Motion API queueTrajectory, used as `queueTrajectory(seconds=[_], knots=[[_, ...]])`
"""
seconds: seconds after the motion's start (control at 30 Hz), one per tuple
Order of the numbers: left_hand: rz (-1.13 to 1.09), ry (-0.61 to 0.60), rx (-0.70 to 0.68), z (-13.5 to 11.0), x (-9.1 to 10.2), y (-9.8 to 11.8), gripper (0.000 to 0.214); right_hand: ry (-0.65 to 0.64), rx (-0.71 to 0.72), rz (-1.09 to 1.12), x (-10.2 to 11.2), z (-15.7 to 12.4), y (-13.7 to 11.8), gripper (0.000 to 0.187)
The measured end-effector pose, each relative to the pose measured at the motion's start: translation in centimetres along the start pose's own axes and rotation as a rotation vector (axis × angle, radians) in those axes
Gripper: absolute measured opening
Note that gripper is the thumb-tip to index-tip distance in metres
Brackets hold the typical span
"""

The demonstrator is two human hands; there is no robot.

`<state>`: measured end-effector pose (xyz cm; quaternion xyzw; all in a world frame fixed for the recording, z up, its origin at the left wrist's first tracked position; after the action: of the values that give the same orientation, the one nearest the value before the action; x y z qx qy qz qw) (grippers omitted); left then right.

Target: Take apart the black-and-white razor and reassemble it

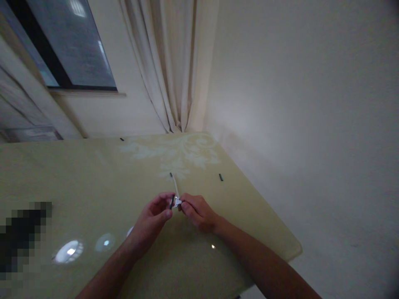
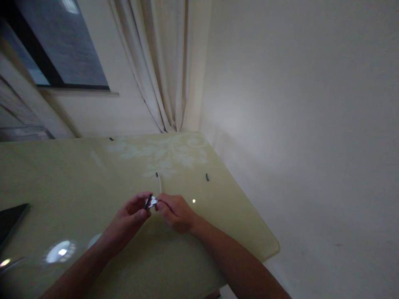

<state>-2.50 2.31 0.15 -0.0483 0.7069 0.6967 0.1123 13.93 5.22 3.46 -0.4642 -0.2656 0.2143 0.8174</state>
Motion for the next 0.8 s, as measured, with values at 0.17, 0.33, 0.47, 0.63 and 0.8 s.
queueTrajectory(seconds=[0.17, 0.33, 0.47, 0.63, 0.8], knots=[[0.014, -0.031, 0.014, -0.14, -0.13, 0.05, 0.048, -0.017, 0.007, -0.006, 0.03, -0.01, 0.07, 0.028], [0.033, -0.008, 0.0, -0.16, 0.02, 0.09, 0.047, -0.036, 0.002, -0.032, 0.04, 0.04, 0.17, 0.028], [0.047, -0.009, 0.0, -0.16, 0.07, 0.29, 0.046, -0.042, -0.001, -0.044, 0.0, 0.04, 0.19, 0.029], [0.07, 0.002, 0.002, -0.2, 0.26, 0.27, 0.046, -0.043, 0.005, -0.051, 0.04, 0.02, 0.13, 0.03], [0.093, -0.003, -0.014, -0.17, 0.35, 0.17, 0.046, -0.042, 0.002, -0.064, 0.07, 0.05, 0.06, 0.031]])
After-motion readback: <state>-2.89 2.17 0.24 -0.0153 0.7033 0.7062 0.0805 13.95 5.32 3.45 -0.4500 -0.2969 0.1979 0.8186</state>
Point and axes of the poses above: each hand's wrist, its own z-axis towards the middle knuckle, its own x-axis out of the back of the hand, y = z × x, the point moved 4 cm from there along z, towards the middle knuckle, and after that the axes turned 15 degrees about z, right-handed, at the moved point
